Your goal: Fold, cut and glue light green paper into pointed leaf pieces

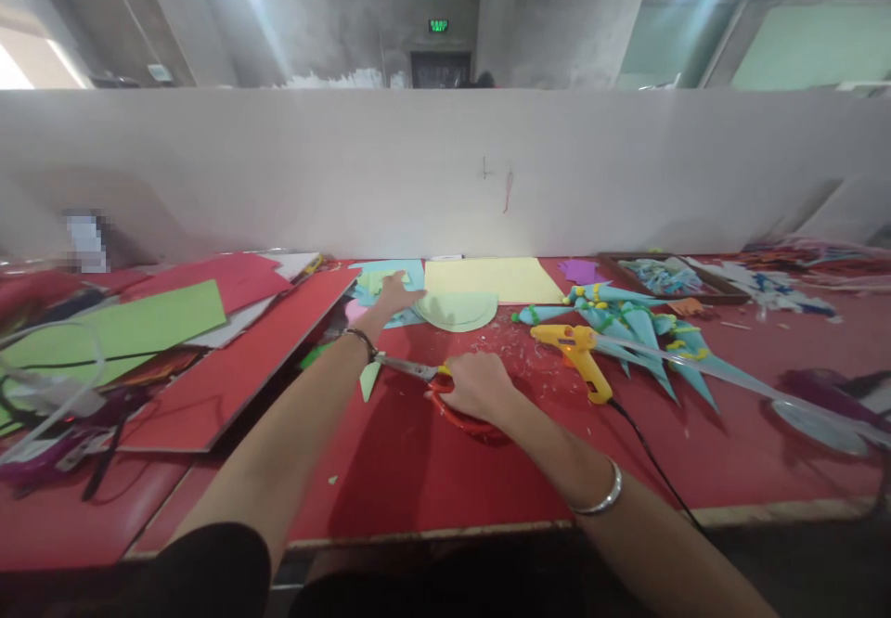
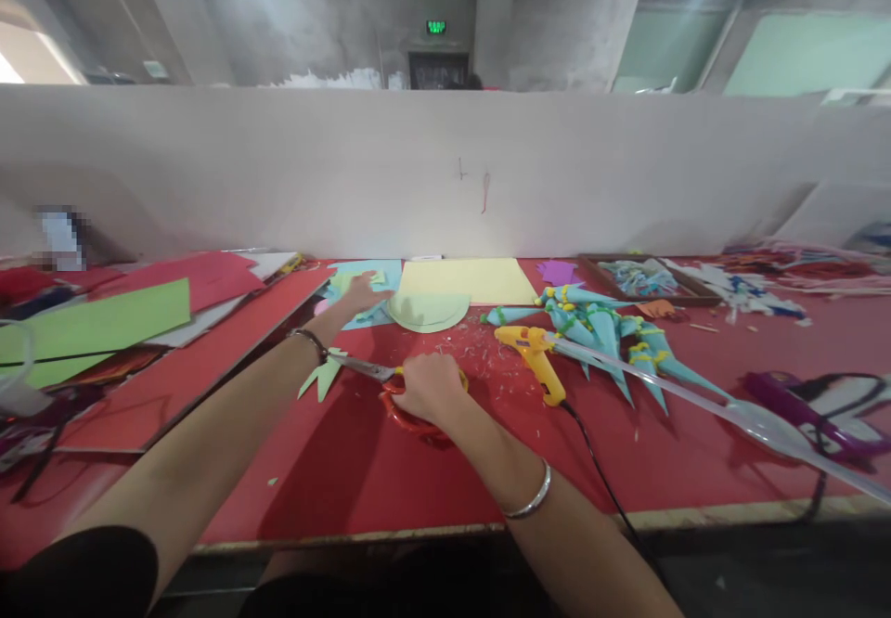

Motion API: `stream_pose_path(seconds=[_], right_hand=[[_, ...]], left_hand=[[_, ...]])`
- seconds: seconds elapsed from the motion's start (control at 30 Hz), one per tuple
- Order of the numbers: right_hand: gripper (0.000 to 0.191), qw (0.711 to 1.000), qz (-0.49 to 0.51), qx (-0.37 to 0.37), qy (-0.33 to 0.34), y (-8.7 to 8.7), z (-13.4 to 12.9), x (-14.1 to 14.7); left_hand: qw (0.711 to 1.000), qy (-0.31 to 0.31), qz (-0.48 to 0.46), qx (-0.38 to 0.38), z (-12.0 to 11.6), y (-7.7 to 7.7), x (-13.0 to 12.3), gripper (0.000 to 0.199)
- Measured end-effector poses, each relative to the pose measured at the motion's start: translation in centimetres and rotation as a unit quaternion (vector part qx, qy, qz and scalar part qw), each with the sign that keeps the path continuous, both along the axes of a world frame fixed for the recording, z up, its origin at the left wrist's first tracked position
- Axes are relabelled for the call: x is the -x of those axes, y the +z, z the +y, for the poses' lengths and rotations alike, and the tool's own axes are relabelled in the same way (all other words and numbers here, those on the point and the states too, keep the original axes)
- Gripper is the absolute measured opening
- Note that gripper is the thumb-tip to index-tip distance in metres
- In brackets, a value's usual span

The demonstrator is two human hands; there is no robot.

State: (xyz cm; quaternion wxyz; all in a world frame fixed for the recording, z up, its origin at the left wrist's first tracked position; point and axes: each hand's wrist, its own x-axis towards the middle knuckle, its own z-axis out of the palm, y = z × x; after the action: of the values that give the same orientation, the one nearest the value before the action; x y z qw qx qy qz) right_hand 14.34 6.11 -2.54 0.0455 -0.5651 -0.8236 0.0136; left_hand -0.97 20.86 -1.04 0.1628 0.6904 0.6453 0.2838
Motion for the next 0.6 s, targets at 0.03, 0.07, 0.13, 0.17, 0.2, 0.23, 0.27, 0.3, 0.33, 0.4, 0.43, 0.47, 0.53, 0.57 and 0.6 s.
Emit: stream_pose_path(seconds=[0.03,0.07,0.13,0.17,0.2,0.23,0.27,0.3,0.33,0.4,0.43,0.47,0.53,0.57,0.6], right_hand=[[0.048,1.000,-0.002,0.002,0.003,0.0,0.0,0.1],[0.048,1.000,-0.003,0.003,0.004,0.0,0.0,0.1],[0.049,1.000,-0.004,0.009,0.005,0.1,0.0,0.2],[0.049,1.000,-0.004,0.012,0.005,0.2,0.0,0.2],[0.050,1.000,-0.004,0.015,0.004,0.2,0.0,0.2],[0.050,1.000,-0.004,0.019,0.003,0.3,0.0,0.2],[0.050,1.000,-0.003,0.020,0.002,0.3,0.0,0.2],[0.049,1.000,-0.002,0.021,0.002,0.4,0.0,0.2],[0.047,1.000,-0.001,0.020,0.003,0.4,0.0,0.1],[0.044,1.000,-0.001,0.018,0.005,0.4,0.0,0.1],[0.042,1.000,-0.001,0.016,0.005,0.4,0.0,0.0],[0.041,1.000,0.000,0.016,0.005,0.3,0.1,0.0],[0.041,1.000,0.004,0.016,0.004,0.3,0.1,0.0],[0.041,1.000,0.010,0.015,0.002,0.2,0.1,0.0],[0.041,1.000,0.019,0.011,0.000,0.1,0.2,0.0]], left_hand=[[0.999,-0.024,0.039,0.012,0.4,-0.2,-0.7,0.073],[0.996,-0.048,0.075,0.021,0.8,-0.4,-1.4,0.072],[0.986,-0.078,0.143,0.035,1.2,-1.0,-2.5,0.070],[0.980,-0.089,0.172,0.038,1.3,-1.2,-2.9,0.069],[0.974,-0.097,0.198,0.040,1.4,-1.5,-3.2,0.068],[0.969,-0.105,0.221,0.044,1.5,-1.7,-3.3,0.066],[0.963,-0.113,0.240,0.050,1.6,-1.9,-3.4,0.065],[0.958,-0.118,0.256,0.056,1.8,-2.1,-3.4,0.064],[0.954,-0.121,0.268,0.062,1.9,-2.2,-3.3,0.065],[0.950,-0.117,0.282,0.070,2.3,-2.4,-3.2,0.070],[0.949,-0.112,0.285,0.073,2.4,-2.4,-3.1,0.072],[0.950,-0.105,0.285,0.076,2.5,-2.5,-3.1,0.074],[0.952,-0.094,0.278,0.082,2.7,-2.4,-3.0,0.072],[0.955,-0.088,0.272,0.082,2.6,-2.3,-2.9,0.069],[0.957,-0.083,0.265,0.078,2.6,-2.1,-2.9,0.063]])
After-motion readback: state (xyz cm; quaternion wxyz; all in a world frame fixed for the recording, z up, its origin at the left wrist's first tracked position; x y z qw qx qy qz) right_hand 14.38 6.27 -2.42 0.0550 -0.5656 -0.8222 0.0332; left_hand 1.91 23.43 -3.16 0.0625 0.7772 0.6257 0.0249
